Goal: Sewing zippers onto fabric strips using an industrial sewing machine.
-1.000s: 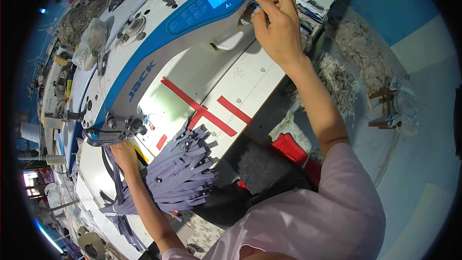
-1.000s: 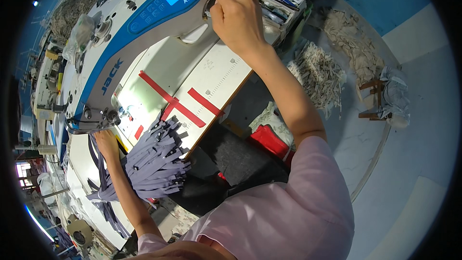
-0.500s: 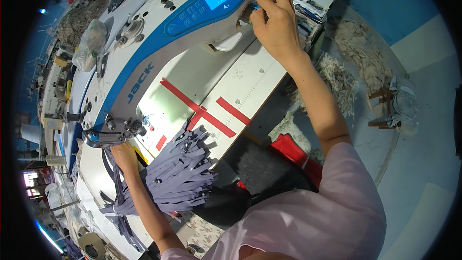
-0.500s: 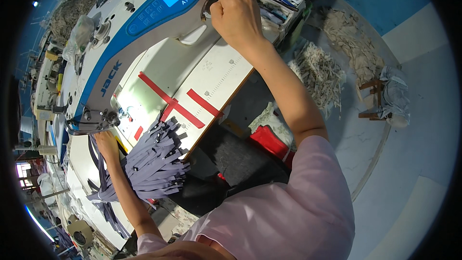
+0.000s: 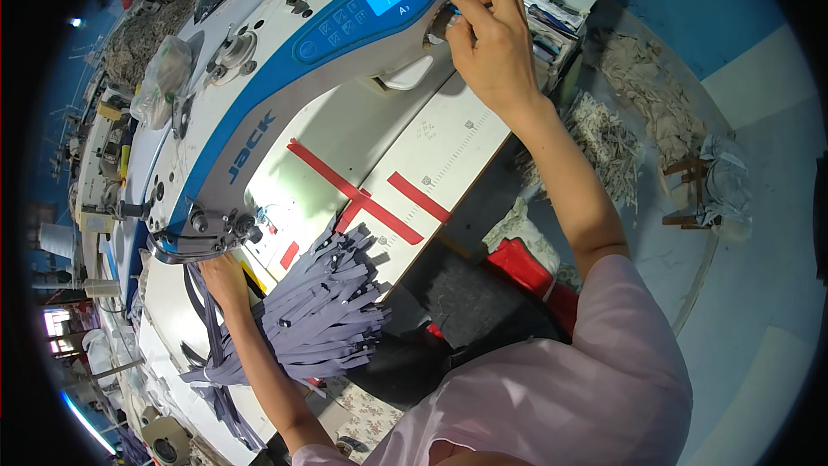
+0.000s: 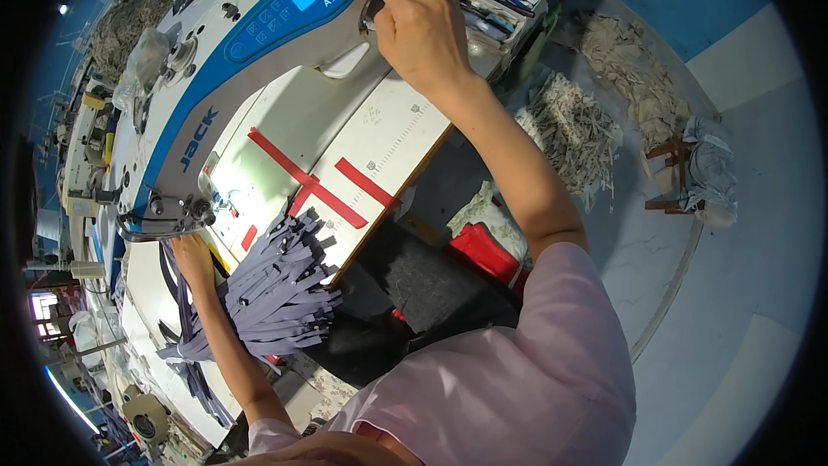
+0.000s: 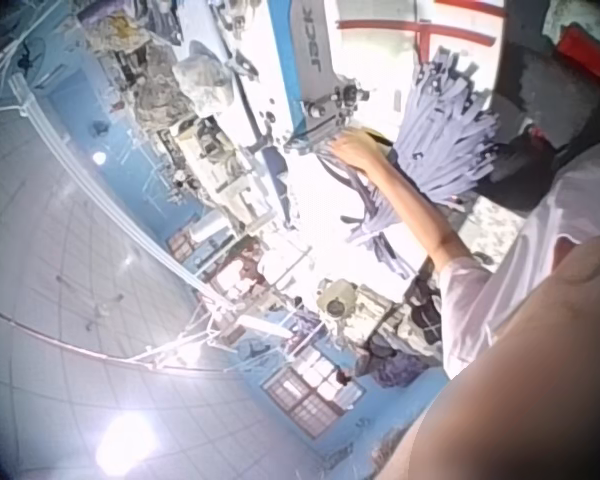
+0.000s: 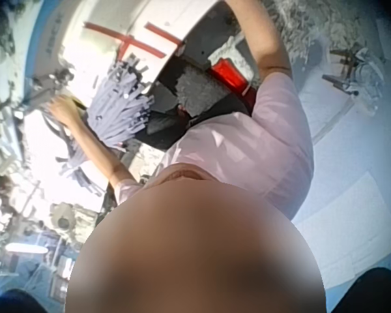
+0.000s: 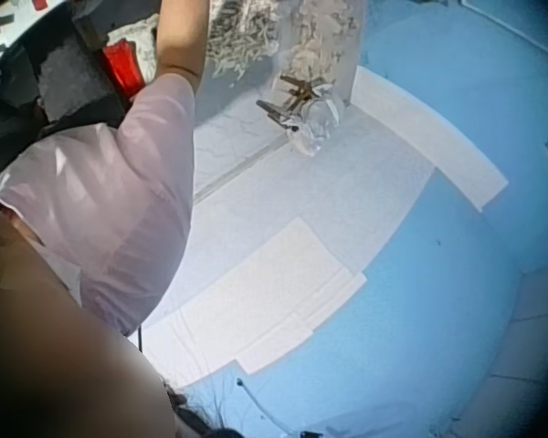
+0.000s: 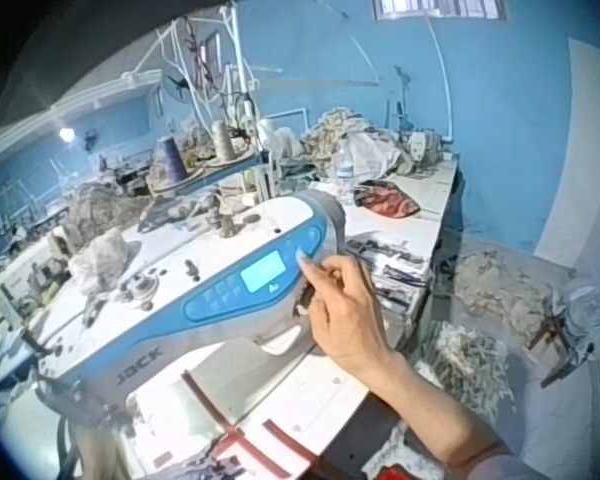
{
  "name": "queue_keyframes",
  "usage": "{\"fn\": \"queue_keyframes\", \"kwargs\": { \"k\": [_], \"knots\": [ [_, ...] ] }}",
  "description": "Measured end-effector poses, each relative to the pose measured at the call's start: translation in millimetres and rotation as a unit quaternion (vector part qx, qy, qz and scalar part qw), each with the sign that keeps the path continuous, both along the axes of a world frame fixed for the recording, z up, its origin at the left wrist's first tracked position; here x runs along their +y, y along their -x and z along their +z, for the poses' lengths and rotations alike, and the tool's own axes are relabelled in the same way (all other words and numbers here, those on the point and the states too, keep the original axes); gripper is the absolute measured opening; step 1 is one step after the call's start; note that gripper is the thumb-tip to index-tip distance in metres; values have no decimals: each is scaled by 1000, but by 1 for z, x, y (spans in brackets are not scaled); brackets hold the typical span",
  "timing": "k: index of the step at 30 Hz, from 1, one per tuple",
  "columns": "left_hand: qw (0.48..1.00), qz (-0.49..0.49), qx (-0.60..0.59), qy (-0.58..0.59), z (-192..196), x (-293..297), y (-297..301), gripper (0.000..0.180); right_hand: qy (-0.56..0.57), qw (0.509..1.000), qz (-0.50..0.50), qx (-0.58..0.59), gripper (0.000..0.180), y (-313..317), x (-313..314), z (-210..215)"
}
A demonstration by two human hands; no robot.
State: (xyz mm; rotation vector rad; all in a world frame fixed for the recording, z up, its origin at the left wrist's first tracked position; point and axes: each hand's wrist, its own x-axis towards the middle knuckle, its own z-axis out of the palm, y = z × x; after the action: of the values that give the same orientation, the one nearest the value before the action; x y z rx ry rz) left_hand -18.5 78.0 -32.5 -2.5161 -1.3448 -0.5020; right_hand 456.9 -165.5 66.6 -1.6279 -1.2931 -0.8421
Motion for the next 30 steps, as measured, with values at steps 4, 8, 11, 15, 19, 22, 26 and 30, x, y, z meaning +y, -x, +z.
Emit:
{"fn": "queue_keyframes", "kwargs": {
  "k": [4, 8, 11, 15, 19, 22, 26, 30],
  "knots": [
    [1000, -4, 2, 1, 2, 2, 2, 33, -2, 1000, -24, 0, 60, -3, 2, -7],
    [1000, 1, -4, 17, 2, 0, -1, 34, 0, 1000, -23, 4, 62, -4, 1, -9],
    [1000, -17, -3, -15, 0, 2, 2, 33, 3, 1000, -30, -1, 63, -4, 2, -11],
    [999, -27, -3, -30, -1, 2, 2, 33, 0, 1000, -28, 0, 64, -2, 1, -9],
    [999, -21, 4, -24, -1, 3, 5, 33, 9, 1000, -4, -25, 65, 4, -2, 4],
    [999, -26, -3, -26, -1, 2, 3, 33, 7, 999, 8, -38, 64, 5, -2, 8],
    [1000, -19, -5, -15, 0, 0, 2, 33, 21, 998, -29, -61, 64, 6, -2, 9],
    [999, -26, -8, -21, 1, -1, -1, 33, 8, 999, -22, -40, 65, -3, 3, -1]
  ]
}}
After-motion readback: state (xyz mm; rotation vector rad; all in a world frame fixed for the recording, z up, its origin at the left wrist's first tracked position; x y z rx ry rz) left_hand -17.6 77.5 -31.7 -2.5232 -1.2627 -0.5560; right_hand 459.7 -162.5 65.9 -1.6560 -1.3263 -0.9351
